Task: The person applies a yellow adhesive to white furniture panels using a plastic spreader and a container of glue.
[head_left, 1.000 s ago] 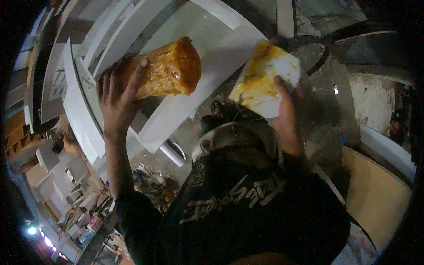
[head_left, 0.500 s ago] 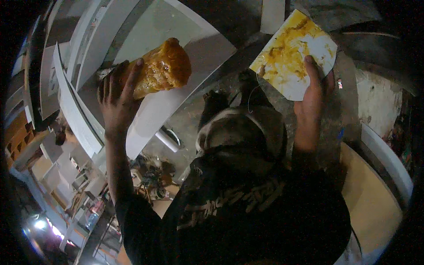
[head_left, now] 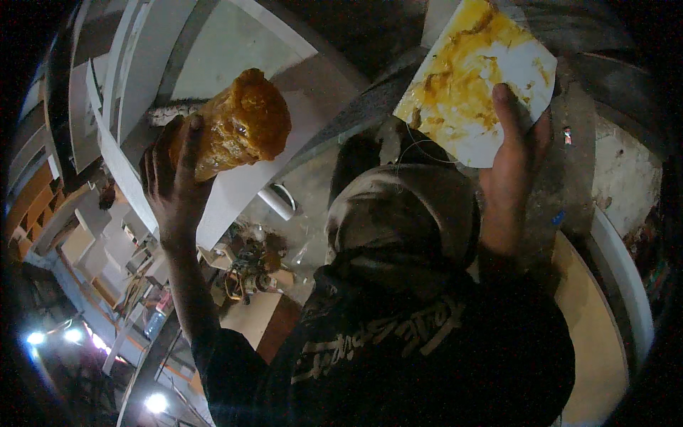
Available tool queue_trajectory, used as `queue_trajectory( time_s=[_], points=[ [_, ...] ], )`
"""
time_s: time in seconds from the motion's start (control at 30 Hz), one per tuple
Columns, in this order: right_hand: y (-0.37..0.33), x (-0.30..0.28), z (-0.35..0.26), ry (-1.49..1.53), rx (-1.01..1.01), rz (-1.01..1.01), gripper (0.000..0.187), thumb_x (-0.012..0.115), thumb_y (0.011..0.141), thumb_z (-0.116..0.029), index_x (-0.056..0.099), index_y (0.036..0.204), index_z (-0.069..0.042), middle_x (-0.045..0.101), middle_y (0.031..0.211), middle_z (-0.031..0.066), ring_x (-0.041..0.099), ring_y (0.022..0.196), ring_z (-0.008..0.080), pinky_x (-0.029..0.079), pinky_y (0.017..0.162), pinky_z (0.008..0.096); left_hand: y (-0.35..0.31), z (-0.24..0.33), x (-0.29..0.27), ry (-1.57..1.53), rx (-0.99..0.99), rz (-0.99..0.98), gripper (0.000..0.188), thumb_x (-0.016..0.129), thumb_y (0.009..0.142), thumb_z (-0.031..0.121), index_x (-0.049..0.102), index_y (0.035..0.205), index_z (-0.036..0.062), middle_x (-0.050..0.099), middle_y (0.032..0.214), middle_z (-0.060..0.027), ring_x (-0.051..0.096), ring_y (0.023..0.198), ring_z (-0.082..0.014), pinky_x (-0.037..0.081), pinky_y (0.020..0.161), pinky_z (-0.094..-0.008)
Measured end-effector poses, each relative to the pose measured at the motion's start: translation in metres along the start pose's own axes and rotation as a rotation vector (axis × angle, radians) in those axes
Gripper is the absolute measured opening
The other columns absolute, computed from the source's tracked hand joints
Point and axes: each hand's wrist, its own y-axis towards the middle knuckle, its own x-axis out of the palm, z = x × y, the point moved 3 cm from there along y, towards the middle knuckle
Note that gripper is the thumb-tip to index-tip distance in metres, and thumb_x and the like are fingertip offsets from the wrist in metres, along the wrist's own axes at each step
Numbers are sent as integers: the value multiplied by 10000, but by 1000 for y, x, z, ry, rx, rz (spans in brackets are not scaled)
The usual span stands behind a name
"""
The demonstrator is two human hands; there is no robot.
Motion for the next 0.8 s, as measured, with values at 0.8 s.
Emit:
queue_trajectory(
  time_s=[0.8],
  points=[
    [10, -3, 7, -74, -72, -68, 417, 751, 843, -185, 571, 1162, 12, 655, 1073, 93, 619, 974, 168, 501, 861, 325, 12, 19, -14, 25, -40, -59, 830, 858, 645, 147, 502, 1394, 165, 555, 1304, -152, 557, 1145, -355, 444, 962, -461]
  ],
)
